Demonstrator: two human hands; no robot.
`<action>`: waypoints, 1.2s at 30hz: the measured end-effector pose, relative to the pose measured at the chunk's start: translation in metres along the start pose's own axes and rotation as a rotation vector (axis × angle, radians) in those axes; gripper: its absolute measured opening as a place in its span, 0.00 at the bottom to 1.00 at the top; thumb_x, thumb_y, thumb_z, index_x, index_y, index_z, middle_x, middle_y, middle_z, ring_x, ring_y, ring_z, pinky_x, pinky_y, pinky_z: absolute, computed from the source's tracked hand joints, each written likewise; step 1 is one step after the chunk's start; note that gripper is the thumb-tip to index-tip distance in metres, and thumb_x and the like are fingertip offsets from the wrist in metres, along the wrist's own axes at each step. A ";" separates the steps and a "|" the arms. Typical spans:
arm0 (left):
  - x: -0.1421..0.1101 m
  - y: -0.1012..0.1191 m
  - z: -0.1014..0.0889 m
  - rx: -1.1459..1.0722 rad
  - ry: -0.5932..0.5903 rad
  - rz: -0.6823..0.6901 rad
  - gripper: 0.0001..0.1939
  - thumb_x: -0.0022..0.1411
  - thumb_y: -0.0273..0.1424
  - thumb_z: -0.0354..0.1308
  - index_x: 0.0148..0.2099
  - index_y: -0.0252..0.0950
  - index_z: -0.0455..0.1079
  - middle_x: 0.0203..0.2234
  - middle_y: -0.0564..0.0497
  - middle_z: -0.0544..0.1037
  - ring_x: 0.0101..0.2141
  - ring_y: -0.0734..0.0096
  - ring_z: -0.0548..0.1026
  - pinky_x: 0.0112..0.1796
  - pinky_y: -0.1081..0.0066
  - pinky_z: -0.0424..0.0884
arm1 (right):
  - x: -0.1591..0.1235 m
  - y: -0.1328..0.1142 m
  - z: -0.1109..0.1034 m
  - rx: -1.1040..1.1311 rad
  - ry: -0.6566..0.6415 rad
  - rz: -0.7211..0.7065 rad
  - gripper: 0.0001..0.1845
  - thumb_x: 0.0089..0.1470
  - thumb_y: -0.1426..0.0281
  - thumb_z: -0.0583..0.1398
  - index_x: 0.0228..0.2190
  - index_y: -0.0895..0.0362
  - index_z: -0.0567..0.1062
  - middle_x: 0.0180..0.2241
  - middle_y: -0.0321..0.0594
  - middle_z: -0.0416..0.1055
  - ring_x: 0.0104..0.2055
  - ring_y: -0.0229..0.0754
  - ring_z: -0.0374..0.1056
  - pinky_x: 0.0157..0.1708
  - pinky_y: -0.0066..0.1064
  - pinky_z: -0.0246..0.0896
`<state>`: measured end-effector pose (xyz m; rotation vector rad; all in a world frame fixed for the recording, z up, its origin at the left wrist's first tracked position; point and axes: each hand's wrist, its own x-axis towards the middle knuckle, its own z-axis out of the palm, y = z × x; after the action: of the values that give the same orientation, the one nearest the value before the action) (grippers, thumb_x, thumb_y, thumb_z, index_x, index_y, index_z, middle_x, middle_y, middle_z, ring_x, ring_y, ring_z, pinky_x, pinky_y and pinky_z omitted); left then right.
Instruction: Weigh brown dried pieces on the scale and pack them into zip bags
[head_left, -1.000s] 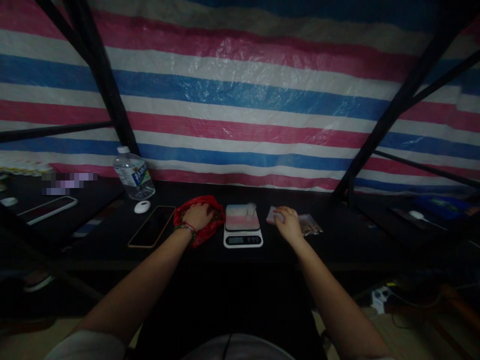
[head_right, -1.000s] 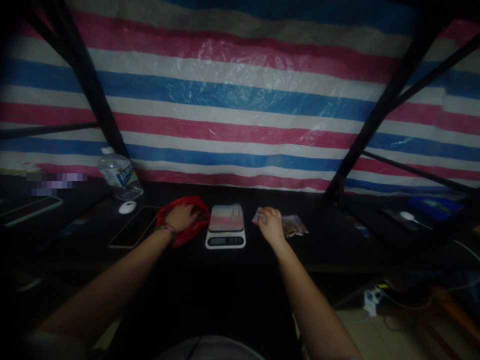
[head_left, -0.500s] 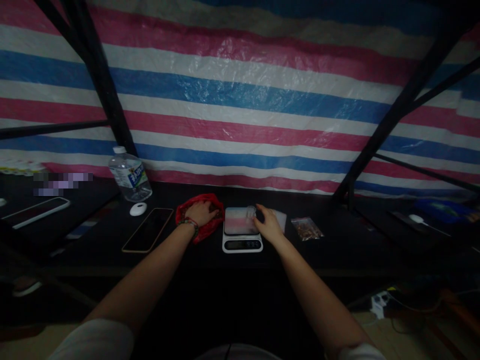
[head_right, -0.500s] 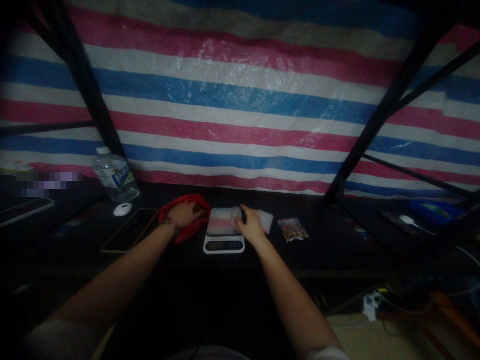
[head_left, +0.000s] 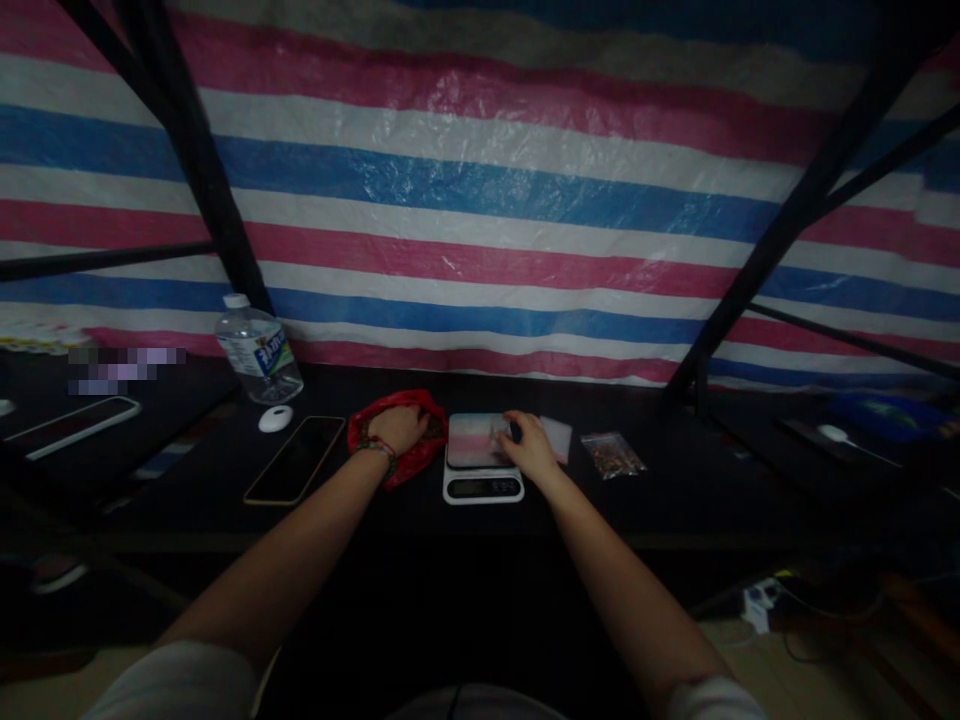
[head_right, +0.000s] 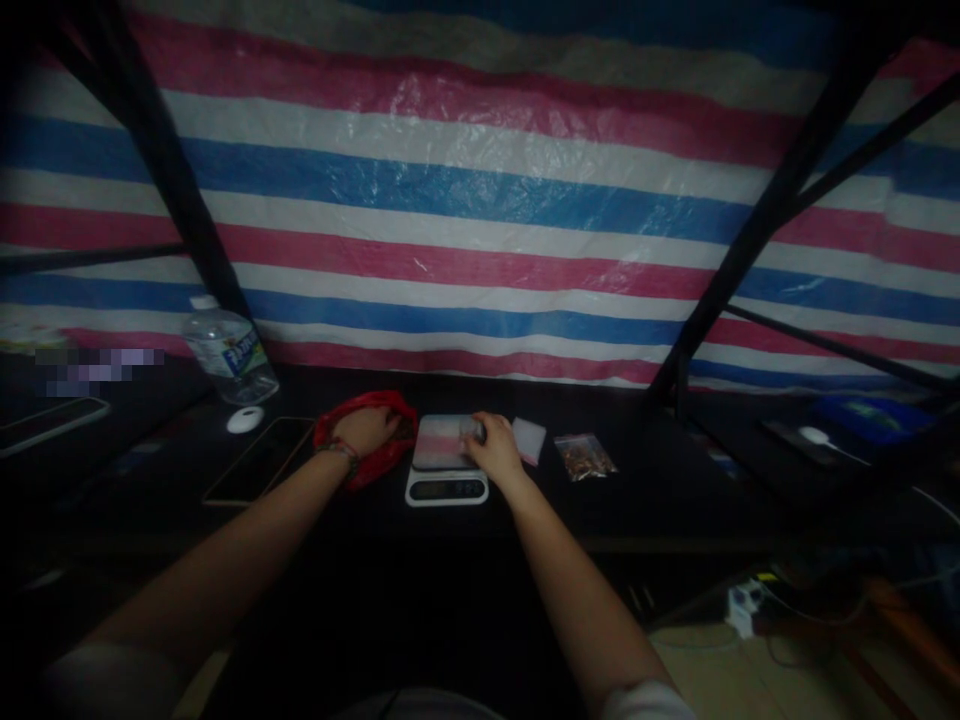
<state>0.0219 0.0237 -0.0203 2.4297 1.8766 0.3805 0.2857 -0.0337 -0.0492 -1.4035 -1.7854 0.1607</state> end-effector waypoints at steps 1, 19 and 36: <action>-0.001 0.000 -0.001 0.006 -0.007 0.004 0.24 0.63 0.43 0.43 0.39 0.31 0.73 0.32 0.39 0.77 0.33 0.59 0.76 0.38 0.65 0.67 | 0.000 -0.001 0.000 0.005 -0.003 -0.005 0.18 0.48 0.67 0.61 0.43 0.57 0.72 0.43 0.45 0.71 0.48 0.48 0.63 0.50 0.42 0.57; -0.004 -0.006 -0.006 0.091 0.026 0.026 0.28 0.65 0.47 0.37 0.43 0.33 0.72 0.36 0.40 0.77 0.37 0.58 0.76 0.38 0.67 0.68 | -0.003 0.002 0.006 0.022 -0.017 -0.032 0.23 0.46 0.69 0.62 0.47 0.59 0.70 0.41 0.44 0.72 0.46 0.47 0.63 0.49 0.40 0.57; -0.013 -0.007 -0.003 0.105 0.003 0.076 0.37 0.52 0.61 0.43 0.44 0.35 0.72 0.41 0.38 0.75 0.42 0.50 0.73 0.41 0.60 0.66 | -0.009 0.006 0.013 0.083 0.056 -0.024 0.22 0.46 0.68 0.62 0.45 0.56 0.72 0.40 0.44 0.73 0.46 0.47 0.65 0.49 0.41 0.59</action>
<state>0.0118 0.0125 -0.0209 2.5745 1.8552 0.2962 0.2822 -0.0341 -0.0654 -1.3156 -1.7297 0.1794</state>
